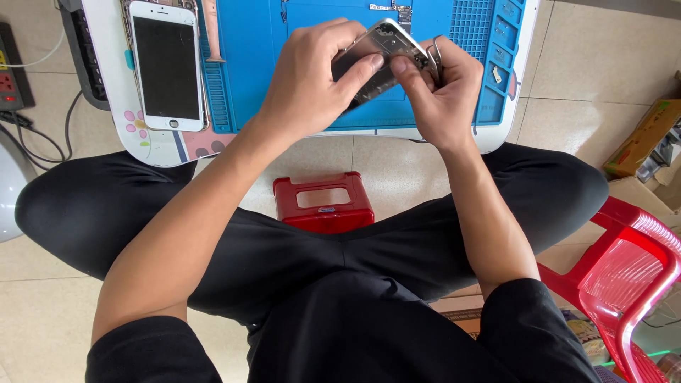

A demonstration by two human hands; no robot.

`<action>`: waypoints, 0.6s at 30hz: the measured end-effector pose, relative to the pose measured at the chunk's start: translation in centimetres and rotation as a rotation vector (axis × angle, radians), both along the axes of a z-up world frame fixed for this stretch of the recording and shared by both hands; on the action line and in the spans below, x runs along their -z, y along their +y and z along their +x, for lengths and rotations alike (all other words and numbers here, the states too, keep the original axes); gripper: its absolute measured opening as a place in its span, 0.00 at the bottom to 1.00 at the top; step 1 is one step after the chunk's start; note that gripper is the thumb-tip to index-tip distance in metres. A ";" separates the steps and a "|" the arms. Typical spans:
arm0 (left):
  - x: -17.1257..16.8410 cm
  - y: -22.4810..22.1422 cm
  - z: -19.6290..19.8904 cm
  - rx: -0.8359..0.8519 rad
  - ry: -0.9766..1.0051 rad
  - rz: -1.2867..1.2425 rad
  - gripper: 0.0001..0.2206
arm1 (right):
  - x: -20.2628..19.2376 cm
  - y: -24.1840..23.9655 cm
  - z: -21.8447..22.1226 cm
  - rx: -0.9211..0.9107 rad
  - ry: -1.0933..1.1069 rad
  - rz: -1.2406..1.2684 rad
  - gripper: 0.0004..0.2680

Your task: Repairing a mobile phone by manipulating internal components and the motherboard using tweezers and a screwdriver.

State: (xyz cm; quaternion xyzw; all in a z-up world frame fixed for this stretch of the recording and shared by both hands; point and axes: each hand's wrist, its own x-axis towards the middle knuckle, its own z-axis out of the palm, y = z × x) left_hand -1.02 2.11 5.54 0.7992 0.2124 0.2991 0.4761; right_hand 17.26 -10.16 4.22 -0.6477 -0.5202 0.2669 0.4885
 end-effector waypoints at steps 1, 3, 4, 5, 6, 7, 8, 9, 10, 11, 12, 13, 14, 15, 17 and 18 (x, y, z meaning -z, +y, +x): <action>0.3 -0.3 -0.1 0.000 0.001 0.001 0.06 | -0.3 0.0 -0.2 0.000 0.001 0.001 0.10; 0.8 -0.9 -0.1 -0.030 -0.024 -0.066 0.15 | -0.9 0.0 -0.5 0.005 -0.035 0.003 0.12; 0.9 -1.0 -0.2 -0.028 -0.025 -0.064 0.15 | -1.0 0.0 -0.7 0.008 -0.036 0.005 0.12; 0.9 -1.1 -0.2 -0.045 -0.033 -0.107 0.14 | -1.1 0.1 -1.0 0.016 -0.030 -0.016 0.13; 1.0 -1.2 -0.4 -0.064 -0.039 -0.149 0.13 | -1.2 0.2 -1.2 0.024 -0.023 -0.036 0.14; 1.1 -1.4 -0.4 -0.063 -0.039 -0.147 0.13 | -1.2 0.3 -1.4 0.025 -0.022 -0.033 0.14; 1.3 -1.5 -0.4 -0.080 -0.044 -0.190 0.13 | -1.2 0.5 -1.5 0.023 -0.015 -0.050 0.14; 1.4 -1.6 -0.4 -0.097 -0.049 -0.232 0.13 | -1.2 0.7 -1.7 0.020 -0.009 -0.066 0.13; 1.7 -1.7 -0.4 -0.098 -0.050 -0.227 0.13 | -1.4 0.9 -1.9 0.019 -0.010 -0.061 0.13; 1.9 -1.8 -0.4 -0.110 -0.057 -0.289 0.12 | -1.5 1.1 -2.0 -0.004 0.007 -0.074 0.08; 2.2 -2.0 -0.4 -0.123 -0.063 -0.354 0.12 | -1.6 1.2 -2.2 -0.027 0.025 -0.092 0.06; 2.5 -2.0 -0.3 -0.125 -0.063 -0.353 0.12 | -1.5 1.4 -2.2 -0.029 0.026 -0.091 0.06; 2.8 -2.1 -0.3 -0.123 -0.060 -0.462 0.11 | -1.3 1.5 -2.2 -0.030 0.062 -0.095 0.05; 3.1 -2.1 -0.3 -0.120 -0.057 -0.570 0.09 | -1.2 1.7 -2.2 -0.031 0.098 -0.100 0.05; 3.0 -1.9 -0.3 -0.118 -0.039 -0.632 0.08 | -0.8 1.7 -2.0 -0.019 0.116 -0.109 0.05; 3.0 -1.9 -0.4 -0.115 -0.024 -0.702 0.08 | -0.5 1.6 -1.9 -0.006 0.130 -0.127 0.05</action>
